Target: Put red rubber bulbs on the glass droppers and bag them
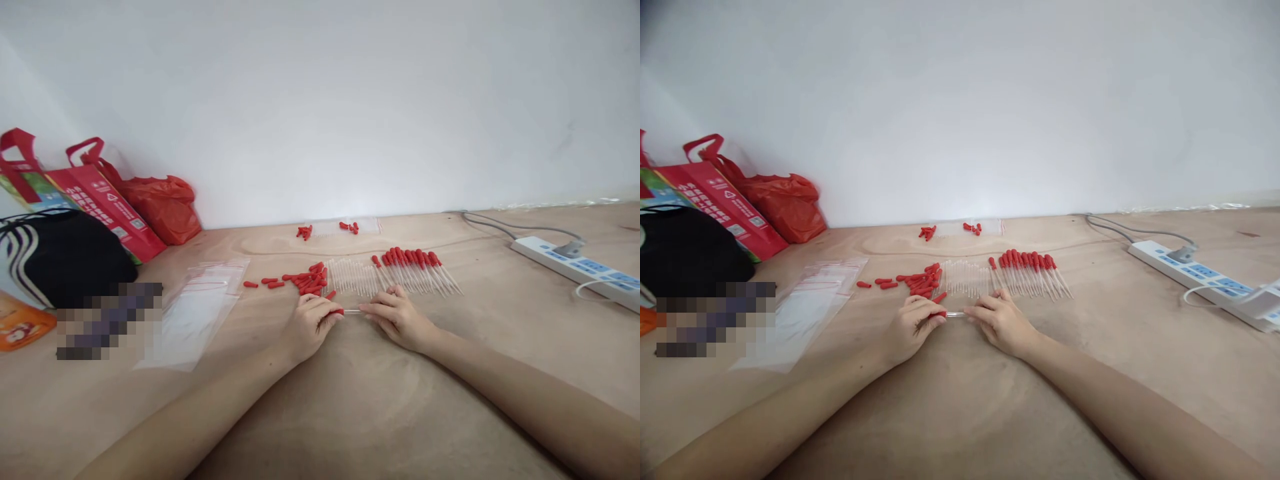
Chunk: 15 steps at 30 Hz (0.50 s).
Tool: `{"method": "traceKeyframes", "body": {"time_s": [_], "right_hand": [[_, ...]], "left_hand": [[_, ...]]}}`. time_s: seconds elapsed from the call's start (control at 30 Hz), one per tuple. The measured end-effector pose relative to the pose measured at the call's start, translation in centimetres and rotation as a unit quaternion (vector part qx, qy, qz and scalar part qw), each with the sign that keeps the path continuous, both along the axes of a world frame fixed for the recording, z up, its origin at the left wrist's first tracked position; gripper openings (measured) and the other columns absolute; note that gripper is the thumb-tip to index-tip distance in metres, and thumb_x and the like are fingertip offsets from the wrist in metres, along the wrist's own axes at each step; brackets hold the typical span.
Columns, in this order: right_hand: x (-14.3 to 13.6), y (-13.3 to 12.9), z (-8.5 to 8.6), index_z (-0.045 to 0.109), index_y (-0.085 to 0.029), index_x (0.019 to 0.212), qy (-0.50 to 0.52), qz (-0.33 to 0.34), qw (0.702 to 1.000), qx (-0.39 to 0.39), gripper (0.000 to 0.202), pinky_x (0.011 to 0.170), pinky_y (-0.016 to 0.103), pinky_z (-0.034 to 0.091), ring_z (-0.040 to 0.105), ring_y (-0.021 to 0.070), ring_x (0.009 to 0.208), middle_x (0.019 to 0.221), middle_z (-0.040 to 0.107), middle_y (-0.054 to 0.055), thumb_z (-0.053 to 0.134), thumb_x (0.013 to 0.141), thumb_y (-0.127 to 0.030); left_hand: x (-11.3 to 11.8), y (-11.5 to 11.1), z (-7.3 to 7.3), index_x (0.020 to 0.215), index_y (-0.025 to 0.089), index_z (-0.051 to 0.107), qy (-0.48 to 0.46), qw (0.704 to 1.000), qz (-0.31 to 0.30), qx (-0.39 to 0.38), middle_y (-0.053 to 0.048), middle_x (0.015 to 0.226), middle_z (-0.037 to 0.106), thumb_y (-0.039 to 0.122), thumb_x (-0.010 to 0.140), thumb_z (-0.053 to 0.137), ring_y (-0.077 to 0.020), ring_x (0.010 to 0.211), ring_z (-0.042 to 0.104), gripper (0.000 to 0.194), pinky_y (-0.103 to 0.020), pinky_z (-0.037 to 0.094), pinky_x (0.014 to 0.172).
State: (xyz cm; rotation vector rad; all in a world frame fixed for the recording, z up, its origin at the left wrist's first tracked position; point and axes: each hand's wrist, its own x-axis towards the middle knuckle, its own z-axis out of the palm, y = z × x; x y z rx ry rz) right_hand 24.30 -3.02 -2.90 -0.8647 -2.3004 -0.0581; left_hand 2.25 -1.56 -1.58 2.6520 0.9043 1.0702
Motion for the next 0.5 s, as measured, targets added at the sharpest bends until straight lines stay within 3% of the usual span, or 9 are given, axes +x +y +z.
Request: {"method": "traceKeyframes", "body": {"time_s": [0.5], "right_hand": [[-0.03, 0.09, 0.23, 0.063, -0.020, 0.091, -0.025, 0.000, 0.999, 0.038, 0.023, 0.068, 0.030, 0.025, 0.048, 0.0097, 0.063, 0.075, 0.060, 0.002, 0.042, 0.083, -0.013]], "left_hand": [[-0.04, -0.49, 0.11, 0.077, 0.018, 0.057, 0.028, 0.999, -0.033, 0.010, 0.002, 0.073, 0.066, 0.024, 0.086, 0.046, -0.0112, 0.069, 0.058, 0.015, -0.034, 0.028, 0.085]]}}
